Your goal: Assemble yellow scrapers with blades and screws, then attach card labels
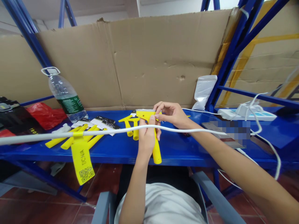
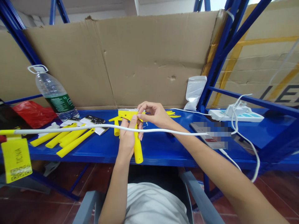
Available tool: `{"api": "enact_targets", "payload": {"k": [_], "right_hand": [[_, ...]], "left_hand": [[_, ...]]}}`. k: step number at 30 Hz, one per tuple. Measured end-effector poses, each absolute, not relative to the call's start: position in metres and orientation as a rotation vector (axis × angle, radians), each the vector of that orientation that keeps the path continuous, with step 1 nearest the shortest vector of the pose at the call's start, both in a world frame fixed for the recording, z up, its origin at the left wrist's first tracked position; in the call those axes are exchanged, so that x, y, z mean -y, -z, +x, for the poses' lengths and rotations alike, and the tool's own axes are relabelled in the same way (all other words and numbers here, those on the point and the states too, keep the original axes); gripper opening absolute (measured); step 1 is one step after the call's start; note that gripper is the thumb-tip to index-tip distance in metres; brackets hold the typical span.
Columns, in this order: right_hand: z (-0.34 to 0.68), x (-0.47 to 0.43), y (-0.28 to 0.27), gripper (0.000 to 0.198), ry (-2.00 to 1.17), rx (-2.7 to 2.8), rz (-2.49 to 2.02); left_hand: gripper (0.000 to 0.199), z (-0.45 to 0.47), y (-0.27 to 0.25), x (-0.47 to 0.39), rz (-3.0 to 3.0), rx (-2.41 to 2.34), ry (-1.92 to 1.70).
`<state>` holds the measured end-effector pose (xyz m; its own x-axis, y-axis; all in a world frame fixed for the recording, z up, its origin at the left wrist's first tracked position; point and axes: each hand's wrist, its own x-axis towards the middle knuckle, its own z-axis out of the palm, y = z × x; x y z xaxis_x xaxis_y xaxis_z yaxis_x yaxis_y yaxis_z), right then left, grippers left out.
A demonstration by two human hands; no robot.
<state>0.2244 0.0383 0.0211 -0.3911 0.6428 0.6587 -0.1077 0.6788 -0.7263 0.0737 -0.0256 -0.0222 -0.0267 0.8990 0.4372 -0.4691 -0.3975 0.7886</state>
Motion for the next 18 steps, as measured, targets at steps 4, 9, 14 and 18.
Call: {"api": "enact_targets", "payload": {"k": [4,9,14,18], "right_hand": [[0.2240,-0.0411,-0.0184,0.042,-0.973,1.738,-0.463],[0.2244,-0.0428,-0.0160,0.047,-1.027,1.698,-0.509],[0.2238,-0.0403,-0.0174,0.044,-1.085,1.731,-0.542],[0.2222,-0.0421,-0.0163,0.044,-1.048,1.709,-0.544]], "left_hand": [[0.049,0.0727,0.0226,0.0254,1.173,-0.551,-1.642],[0.049,0.0717,0.0247,0.0241,1.178,-0.558,-1.636],[0.051,0.0722,0.0235,0.0248,1.158,-0.558,-1.642],[0.053,0.0724,0.0203,0.0266,1.121,-0.556,-1.641]]}}
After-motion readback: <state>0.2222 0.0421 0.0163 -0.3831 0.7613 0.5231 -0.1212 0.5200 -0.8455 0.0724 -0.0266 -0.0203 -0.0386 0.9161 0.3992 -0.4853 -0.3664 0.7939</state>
